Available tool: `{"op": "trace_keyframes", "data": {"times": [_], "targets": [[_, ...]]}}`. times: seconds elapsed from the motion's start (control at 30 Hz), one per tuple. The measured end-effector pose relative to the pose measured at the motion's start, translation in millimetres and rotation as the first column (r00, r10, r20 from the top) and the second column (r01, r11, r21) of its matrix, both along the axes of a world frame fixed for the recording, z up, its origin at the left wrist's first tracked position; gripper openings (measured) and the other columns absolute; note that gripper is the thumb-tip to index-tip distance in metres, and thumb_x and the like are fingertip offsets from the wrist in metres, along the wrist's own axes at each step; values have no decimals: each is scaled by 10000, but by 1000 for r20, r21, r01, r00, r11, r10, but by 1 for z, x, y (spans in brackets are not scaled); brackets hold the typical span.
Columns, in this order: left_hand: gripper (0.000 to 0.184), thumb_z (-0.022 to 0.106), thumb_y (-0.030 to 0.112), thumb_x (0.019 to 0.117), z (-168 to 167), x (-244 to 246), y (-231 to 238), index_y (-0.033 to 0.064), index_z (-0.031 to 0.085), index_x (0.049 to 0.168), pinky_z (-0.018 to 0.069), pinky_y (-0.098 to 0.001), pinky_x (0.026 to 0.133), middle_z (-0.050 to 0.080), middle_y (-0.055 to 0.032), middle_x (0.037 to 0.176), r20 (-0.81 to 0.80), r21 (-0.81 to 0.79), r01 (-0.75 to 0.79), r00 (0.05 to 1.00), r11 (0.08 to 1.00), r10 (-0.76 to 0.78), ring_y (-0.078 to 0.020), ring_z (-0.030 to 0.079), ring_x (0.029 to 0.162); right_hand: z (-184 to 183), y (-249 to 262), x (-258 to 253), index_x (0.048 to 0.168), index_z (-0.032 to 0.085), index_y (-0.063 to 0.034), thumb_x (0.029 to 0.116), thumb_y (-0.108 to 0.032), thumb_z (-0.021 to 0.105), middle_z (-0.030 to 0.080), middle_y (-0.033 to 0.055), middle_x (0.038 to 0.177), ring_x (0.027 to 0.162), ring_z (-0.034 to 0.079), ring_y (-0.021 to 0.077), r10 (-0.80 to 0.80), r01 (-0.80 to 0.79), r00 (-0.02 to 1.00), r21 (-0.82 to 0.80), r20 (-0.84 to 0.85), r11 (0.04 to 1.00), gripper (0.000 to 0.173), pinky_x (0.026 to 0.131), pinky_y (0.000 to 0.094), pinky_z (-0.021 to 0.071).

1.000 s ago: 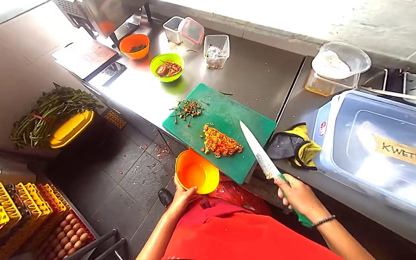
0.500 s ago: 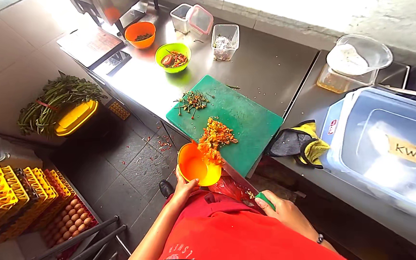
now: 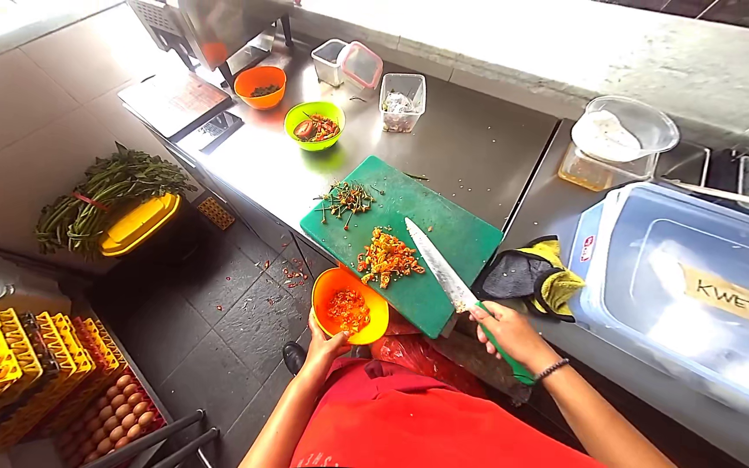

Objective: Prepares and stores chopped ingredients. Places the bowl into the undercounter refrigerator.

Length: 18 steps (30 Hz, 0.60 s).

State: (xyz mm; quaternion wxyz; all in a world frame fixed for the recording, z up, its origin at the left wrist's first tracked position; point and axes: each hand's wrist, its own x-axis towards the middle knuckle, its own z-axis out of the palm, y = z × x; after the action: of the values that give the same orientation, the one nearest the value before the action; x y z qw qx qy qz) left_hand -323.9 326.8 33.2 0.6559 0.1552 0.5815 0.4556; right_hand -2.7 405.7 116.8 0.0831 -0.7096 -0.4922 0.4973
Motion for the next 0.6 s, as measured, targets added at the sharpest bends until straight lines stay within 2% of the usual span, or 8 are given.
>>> {"op": "trace_keyframes", "data": {"times": [0.17,0.37,0.47,0.53,0.6], "targets": [[1070,640,-1,895,0,-2,1,203,-130,1608,629,-413,825,372,-303,1501,-8,-1,-6,1000,1000,6,-331,694,1079,-4,8,-19,1156,609,-7,1120,-304,453,590,39,685,513,567,116,125,-124,992,-12,2,992,337,522,265,510],[1047,639,1,897,-1,-10,8,200,-98,1614,626,-400,800,385,-300,1485,-26,-4,-35,999,999,35,-326,696,1052,5,-9,-35,1194,618,0,1114,-334,458,639,96,777,622,627,190,307,-310,946,13,109,951,379,662,373,551],[1032,634,6,899,-2,-11,8,205,-83,1613,626,-394,795,421,-299,1452,-25,-4,-34,999,999,34,-317,706,1018,4,-22,-50,1188,629,-2,1107,-352,460,670,152,844,737,673,277,373,-384,914,45,163,922,397,759,464,556],[1028,630,4,903,-2,-11,8,205,-85,1615,625,-394,797,417,-301,1456,-23,-4,-35,999,999,34,-318,703,1022,8,-32,-63,1207,625,12,1103,-355,456,692,215,939,893,696,360,429,-452,875,58,224,890,417,847,530,537],[1023,633,3,909,-4,-11,8,203,-78,1617,627,-397,788,419,-308,1453,-23,-3,-41,999,999,41,-324,706,1014,11,-40,-71,1225,622,27,1102,-360,449,703,250,1006,997,700,407,490,-522,831,63,264,851,442,892,561,529]]}}
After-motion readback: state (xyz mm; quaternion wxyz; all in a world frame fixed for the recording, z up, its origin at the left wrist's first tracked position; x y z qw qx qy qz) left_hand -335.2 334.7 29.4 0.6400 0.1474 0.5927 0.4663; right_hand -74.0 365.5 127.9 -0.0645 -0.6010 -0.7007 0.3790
